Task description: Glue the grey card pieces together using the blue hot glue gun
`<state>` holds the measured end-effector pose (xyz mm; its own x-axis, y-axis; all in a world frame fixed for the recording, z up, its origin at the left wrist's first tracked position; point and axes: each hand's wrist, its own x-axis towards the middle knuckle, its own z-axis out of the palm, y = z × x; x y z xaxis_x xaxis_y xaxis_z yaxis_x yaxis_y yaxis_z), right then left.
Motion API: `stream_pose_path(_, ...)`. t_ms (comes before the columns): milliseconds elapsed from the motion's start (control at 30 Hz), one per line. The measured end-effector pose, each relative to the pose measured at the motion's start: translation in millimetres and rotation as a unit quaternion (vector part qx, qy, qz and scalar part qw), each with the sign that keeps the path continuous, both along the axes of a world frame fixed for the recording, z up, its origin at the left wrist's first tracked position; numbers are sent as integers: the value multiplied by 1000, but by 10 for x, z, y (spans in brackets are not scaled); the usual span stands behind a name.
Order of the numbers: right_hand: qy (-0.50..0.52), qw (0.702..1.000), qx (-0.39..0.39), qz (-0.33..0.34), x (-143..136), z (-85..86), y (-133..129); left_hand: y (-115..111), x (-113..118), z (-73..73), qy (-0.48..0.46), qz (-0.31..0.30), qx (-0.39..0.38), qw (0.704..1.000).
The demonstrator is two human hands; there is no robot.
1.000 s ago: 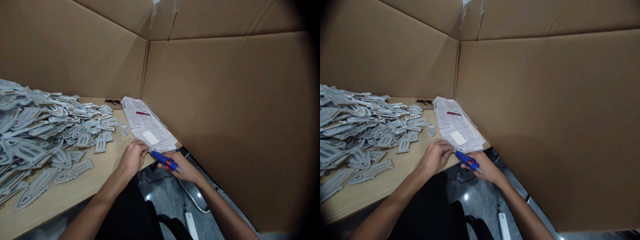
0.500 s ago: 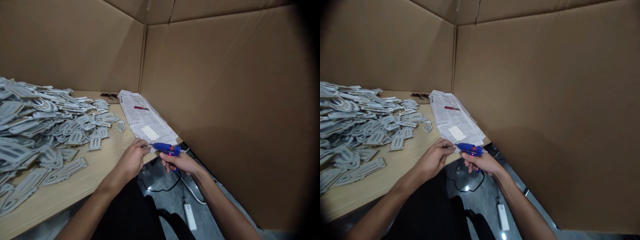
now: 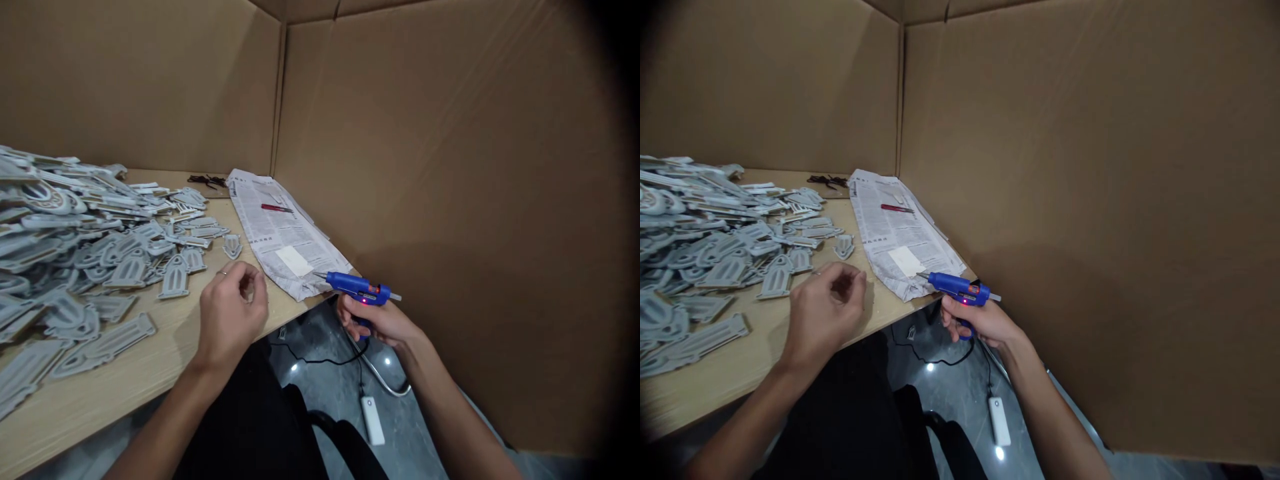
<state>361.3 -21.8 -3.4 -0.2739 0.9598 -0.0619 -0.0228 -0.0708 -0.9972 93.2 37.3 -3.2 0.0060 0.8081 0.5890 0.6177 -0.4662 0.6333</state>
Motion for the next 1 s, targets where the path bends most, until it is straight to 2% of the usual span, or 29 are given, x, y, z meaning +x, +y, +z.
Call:
stream_pose_path(267, 66, 997, 32, 40, 82, 45, -71, 65, 47, -91, 24, -52, 43, 997)
stream_pose_path(500, 65, 993, 64, 70, 69, 64, -119, 42, 56, -87, 44, -27, 37, 998)
stream_pose_path(700, -33, 987, 133, 84, 11, 307, -229, 25, 43, -56, 36, 20, -4, 999)
stream_pose_path(833, -39, 986, 132, 94, -49, 465, -306, 11, 19, -29, -1, 57, -9, 998)
stream_pose_path(1000, -35, 985, 134, 105, -98, 542, -337, 10, -1, -19, -19, 65, 10, 998)
